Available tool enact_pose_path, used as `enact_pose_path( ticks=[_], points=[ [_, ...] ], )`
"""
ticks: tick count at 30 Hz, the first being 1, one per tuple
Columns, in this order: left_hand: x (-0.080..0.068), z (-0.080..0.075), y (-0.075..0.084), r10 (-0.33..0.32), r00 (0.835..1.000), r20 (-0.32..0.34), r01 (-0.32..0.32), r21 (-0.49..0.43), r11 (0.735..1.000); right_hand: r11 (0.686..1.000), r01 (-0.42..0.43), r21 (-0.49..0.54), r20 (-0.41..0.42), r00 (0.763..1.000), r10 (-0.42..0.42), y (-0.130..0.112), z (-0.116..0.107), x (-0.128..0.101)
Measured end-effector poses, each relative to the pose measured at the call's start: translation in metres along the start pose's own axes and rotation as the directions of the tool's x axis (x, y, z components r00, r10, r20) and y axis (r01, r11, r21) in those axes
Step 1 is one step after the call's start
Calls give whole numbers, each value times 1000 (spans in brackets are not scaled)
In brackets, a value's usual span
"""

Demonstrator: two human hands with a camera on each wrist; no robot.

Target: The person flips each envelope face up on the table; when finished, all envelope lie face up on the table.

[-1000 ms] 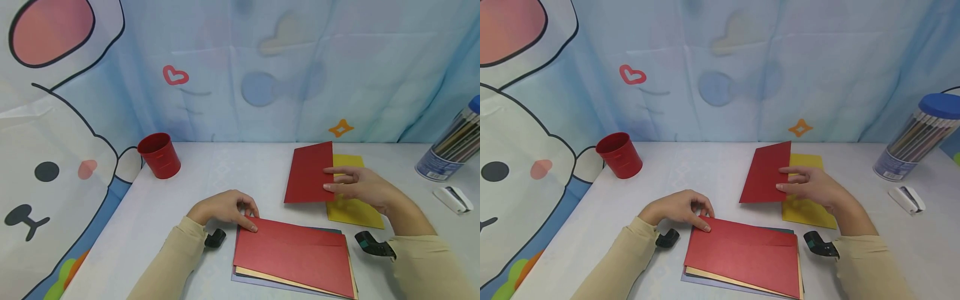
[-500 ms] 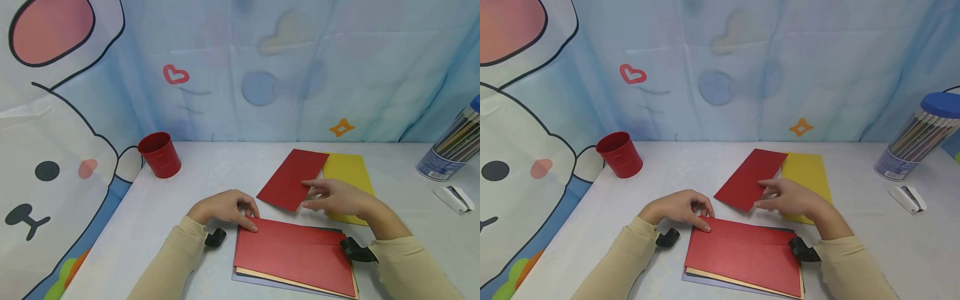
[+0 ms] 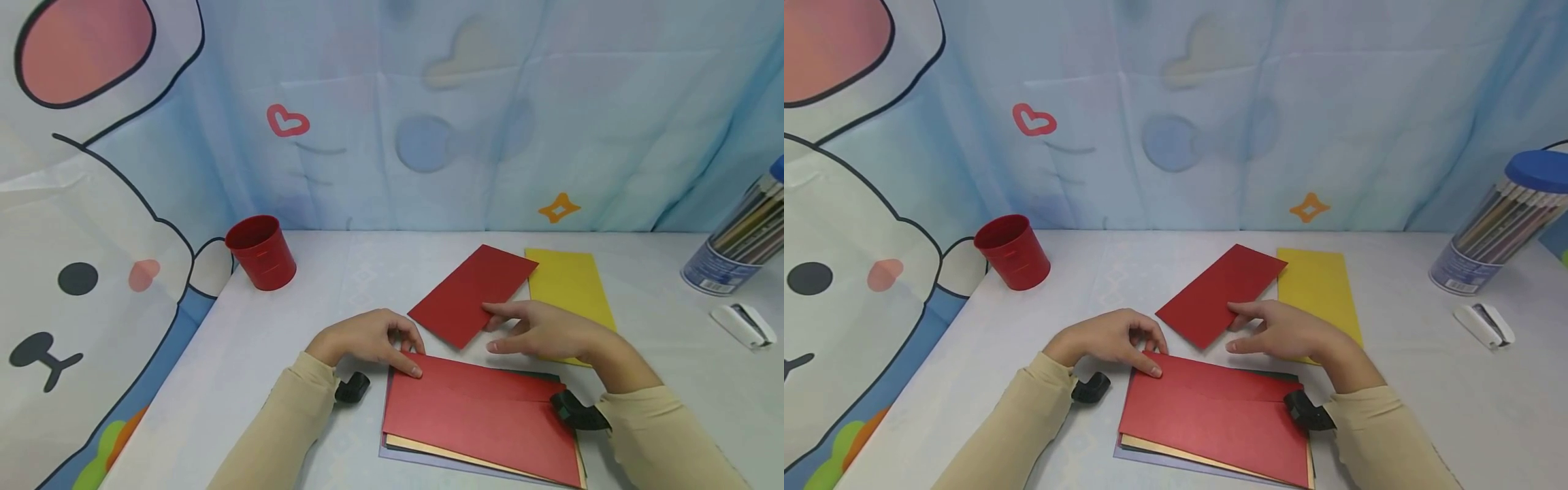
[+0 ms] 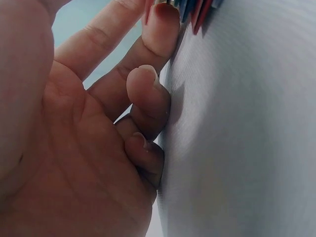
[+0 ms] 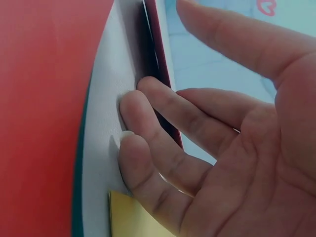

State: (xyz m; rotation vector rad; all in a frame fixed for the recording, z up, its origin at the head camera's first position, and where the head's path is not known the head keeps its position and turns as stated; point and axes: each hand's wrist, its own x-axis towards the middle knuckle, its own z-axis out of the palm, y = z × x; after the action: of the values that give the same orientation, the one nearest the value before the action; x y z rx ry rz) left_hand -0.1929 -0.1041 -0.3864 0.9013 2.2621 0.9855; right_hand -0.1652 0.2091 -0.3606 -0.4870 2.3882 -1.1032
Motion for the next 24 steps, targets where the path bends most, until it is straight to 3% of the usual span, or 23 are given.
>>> enact_pose_path(
  ticks=[9, 24],
  points=[
    [0, -1, 0, -3, 1000, 3, 3, -1, 1000, 1000, -3, 12, 51, 999, 3, 2, -3, -2],
    [0, -2, 0, 0, 1000, -12, 0, 0, 1000, 1000, 4, -2, 59, 998, -4, 1, -3, -2]
  ],
)
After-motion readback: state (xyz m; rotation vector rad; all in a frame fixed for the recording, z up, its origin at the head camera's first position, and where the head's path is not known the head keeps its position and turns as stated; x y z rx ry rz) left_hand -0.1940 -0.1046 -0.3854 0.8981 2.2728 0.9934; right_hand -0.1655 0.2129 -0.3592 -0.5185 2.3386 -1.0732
